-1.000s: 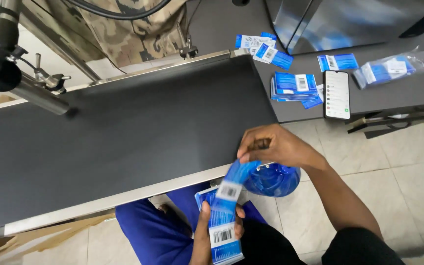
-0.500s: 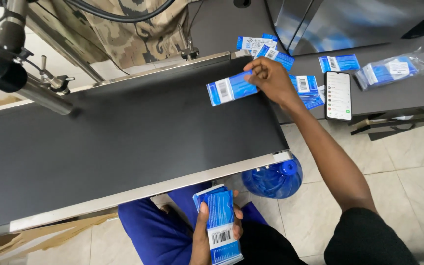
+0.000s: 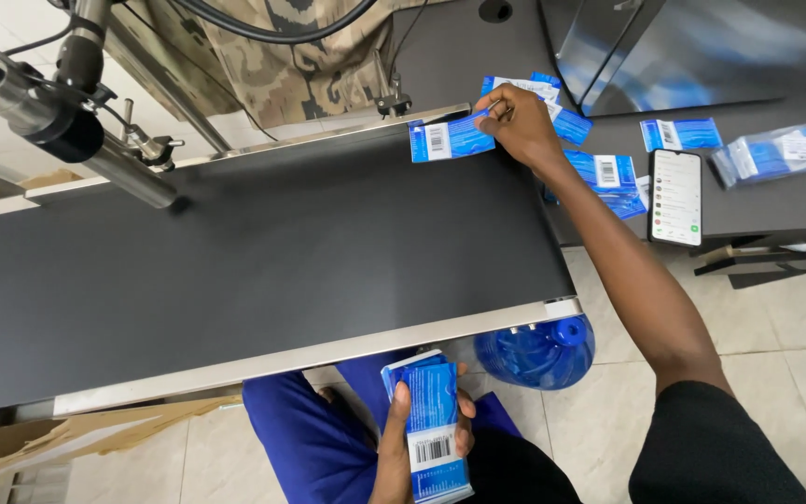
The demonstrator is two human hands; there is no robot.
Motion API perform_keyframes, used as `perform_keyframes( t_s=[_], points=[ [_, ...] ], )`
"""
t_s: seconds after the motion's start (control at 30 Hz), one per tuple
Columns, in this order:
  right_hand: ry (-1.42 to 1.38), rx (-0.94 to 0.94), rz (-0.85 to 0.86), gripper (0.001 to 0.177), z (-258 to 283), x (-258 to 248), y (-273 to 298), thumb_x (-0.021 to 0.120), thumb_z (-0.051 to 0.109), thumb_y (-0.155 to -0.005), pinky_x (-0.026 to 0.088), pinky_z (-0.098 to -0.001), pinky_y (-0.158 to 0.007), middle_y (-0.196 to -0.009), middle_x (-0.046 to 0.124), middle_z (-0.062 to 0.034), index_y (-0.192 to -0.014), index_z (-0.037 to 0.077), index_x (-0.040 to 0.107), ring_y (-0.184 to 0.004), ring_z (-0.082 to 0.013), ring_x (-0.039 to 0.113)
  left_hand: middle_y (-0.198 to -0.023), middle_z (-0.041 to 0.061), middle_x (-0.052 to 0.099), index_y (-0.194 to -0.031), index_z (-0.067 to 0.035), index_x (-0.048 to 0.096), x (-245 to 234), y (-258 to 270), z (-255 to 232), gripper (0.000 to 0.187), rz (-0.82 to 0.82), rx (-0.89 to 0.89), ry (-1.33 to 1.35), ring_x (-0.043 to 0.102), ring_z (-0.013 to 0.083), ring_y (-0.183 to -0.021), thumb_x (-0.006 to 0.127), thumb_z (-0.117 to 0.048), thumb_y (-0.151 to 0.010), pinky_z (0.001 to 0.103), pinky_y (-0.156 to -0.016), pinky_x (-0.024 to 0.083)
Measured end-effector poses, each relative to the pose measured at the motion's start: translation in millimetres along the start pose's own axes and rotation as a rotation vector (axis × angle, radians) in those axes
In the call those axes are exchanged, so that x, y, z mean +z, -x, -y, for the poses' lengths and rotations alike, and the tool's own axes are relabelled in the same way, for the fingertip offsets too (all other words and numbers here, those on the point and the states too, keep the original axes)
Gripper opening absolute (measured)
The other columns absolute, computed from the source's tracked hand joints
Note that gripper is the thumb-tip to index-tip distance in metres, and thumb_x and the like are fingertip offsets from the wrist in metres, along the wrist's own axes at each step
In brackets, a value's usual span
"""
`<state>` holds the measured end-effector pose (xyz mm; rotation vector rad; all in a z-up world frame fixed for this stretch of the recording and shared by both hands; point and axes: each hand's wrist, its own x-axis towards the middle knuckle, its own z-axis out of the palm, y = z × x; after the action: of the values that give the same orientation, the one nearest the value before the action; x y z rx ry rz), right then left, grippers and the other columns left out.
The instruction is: The person is picking individual labels from a stack and placing them onto a moving conveyor belt in a production environment.
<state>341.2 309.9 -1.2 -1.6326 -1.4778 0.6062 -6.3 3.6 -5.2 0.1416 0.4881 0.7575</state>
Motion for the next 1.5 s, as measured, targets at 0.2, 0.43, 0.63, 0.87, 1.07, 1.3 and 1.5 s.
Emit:
perform_keyframes(
  t_s=[0.2,0.43,0.63,0.87,1.07,1.3,1.5],
  points=[
    [0.254,-0.146,-0.08,0.02,-13,16,-9,0.082,0.017,-0.102,0.054,-0.0379,-0.078,-0.096,0.065,-0.0009,-0.118,0.01,0.074,-0.09,-0.0177,0.065,-0.1,0.019,0.072,-0.152,0.005,0.056,7,2,-5,0.083,-0.009,0.009,0.008,0.066,0.0197,-0.063,0.053,-0.06,-0.1,0.029,-0.06,0.053],
    [0.508,-0.327,-0.117,0.023,6,14,23,0.079,0.017,-0.105,0.055,-0.051,-0.084,-0.117,0.059,-0.0144,-0.123,0.007,0.071,-0.116,-0.038,0.059,-0.101,0.019,0.072,-0.152,0.003,0.056,5,1,-7,0.083,-0.006,-0.011,0.046,0.066,0.02,-0.066,0.055,-0.061,-0.099,0.029,-0.061,0.055],
    [0.101,-0.275,0.273,0.012,105,-2,129,0.075,0.021,-0.103,0.052,-0.0313,-0.084,-0.114,0.075,-0.0033,-0.113,0.014,0.076,-0.101,-0.0164,0.07,-0.099,0.02,0.072,-0.151,0.004,0.059,12,0,-9,0.08,-0.069,-0.022,0.093,0.066,0.0202,-0.066,0.056,-0.058,-0.1,0.028,-0.06,0.056],
    [-0.012,-0.106,0.854,0.05,154,0,224,0.08,0.056,-0.087,0.062,-0.0286,-0.084,-0.123,0.066,0.0036,-0.125,0.024,0.079,-0.106,-0.0128,0.072,-0.105,0.02,0.073,-0.125,0.0,0.063,-1,-6,10,0.065,-0.058,-0.04,-0.042,0.07,0.0194,-0.069,0.054,-0.06,-0.101,0.026,-0.06,0.055],
    [-0.012,-0.021,0.844,0.025,146,4,234,0.086,0.041,-0.089,0.058,-0.0267,-0.072,-0.1,0.072,0.0075,-0.107,0.023,0.087,-0.083,-0.0083,0.07,-0.104,0.017,0.075,-0.123,0.0,0.064,7,-2,14,0.065,-0.016,-0.058,-0.11,0.07,0.0162,-0.068,0.057,-0.06,-0.101,0.024,-0.06,0.056],
    [-0.088,-0.144,0.737,0.012,153,-12,221,0.085,0.031,-0.091,0.06,-0.0265,-0.07,-0.089,0.081,0.0049,-0.09,0.019,0.084,-0.078,-0.0094,0.074,-0.103,0.016,0.074,-0.156,0.006,0.055,15,-1,10,0.082,0.058,-0.09,-0.018,0.071,0.0167,-0.07,0.055,-0.056,-0.103,0.026,-0.065,0.059],
    [-0.111,0.173,0.576,0.01,143,-29,206,0.091,0.02,-0.085,0.062,-0.0284,-0.077,-0.091,0.084,-0.0022,-0.091,0.012,0.088,-0.085,-0.013,0.082,-0.103,0.016,0.076,-0.149,0.003,0.058,12,-4,13,0.074,0.046,-0.093,-0.012,0.07,0.0168,-0.068,0.053,-0.056,-0.105,0.026,-0.062,0.056]
  ],
)
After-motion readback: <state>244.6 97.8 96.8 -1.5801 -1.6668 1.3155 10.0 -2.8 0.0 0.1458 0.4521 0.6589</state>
